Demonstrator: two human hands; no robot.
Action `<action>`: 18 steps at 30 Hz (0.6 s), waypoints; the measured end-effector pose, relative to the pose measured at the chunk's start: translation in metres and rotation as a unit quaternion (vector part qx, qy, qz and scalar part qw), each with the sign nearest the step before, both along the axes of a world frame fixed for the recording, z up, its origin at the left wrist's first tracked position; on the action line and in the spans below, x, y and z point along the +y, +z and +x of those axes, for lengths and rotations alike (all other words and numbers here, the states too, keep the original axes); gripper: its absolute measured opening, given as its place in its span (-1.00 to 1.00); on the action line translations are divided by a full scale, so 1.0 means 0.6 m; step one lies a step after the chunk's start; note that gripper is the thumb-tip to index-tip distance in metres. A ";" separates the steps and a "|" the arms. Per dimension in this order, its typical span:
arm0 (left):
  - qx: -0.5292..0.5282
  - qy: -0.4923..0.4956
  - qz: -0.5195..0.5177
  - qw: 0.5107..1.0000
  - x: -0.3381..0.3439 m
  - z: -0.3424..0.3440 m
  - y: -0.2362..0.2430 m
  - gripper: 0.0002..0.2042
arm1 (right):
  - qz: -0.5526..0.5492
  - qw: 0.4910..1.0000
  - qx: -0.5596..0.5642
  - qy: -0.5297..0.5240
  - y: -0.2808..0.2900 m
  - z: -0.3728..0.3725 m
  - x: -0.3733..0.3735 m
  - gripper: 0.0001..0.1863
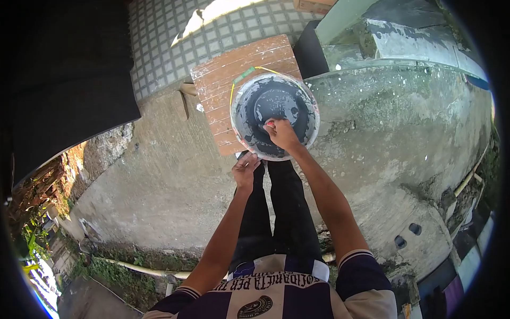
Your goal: Painting the concrete base and ledges of an exterior wall with grey paint.
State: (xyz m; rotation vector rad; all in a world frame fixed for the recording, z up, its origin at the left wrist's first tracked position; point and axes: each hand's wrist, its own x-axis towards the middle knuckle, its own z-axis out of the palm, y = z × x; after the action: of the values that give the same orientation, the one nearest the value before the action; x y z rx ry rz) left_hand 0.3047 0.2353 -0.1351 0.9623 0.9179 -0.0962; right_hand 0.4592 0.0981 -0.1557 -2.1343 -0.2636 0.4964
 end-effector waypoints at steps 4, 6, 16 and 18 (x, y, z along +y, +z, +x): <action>0.001 -0.007 0.010 1.000 0.009 -0.005 -0.010 -0.71 | 0.088 0.987 0.135 0.010 0.052 0.030 -0.036 -0.79; 0.003 -0.017 0.004 1.000 0.011 -0.004 -0.012 -0.72 | 0.088 0.988 0.124 -0.017 0.064 0.036 -0.044 -0.79; 0.008 -0.060 0.002 0.998 0.023 0.002 -0.015 -0.73 | 0.031 0.996 -0.057 -0.054 -0.009 0.019 0.000 -0.82; 0.011 -0.061 -0.001 0.998 0.024 0.001 -0.016 -0.74 | 0.032 0.995 -0.072 -0.055 -0.021 0.013 0.012 -0.82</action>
State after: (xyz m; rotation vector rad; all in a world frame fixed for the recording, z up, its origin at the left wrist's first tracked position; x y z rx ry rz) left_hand 0.3050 0.2496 -0.1447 1.0166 0.8788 -0.2121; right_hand 0.4667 0.1052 -0.1682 -2.1123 -0.2373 0.2679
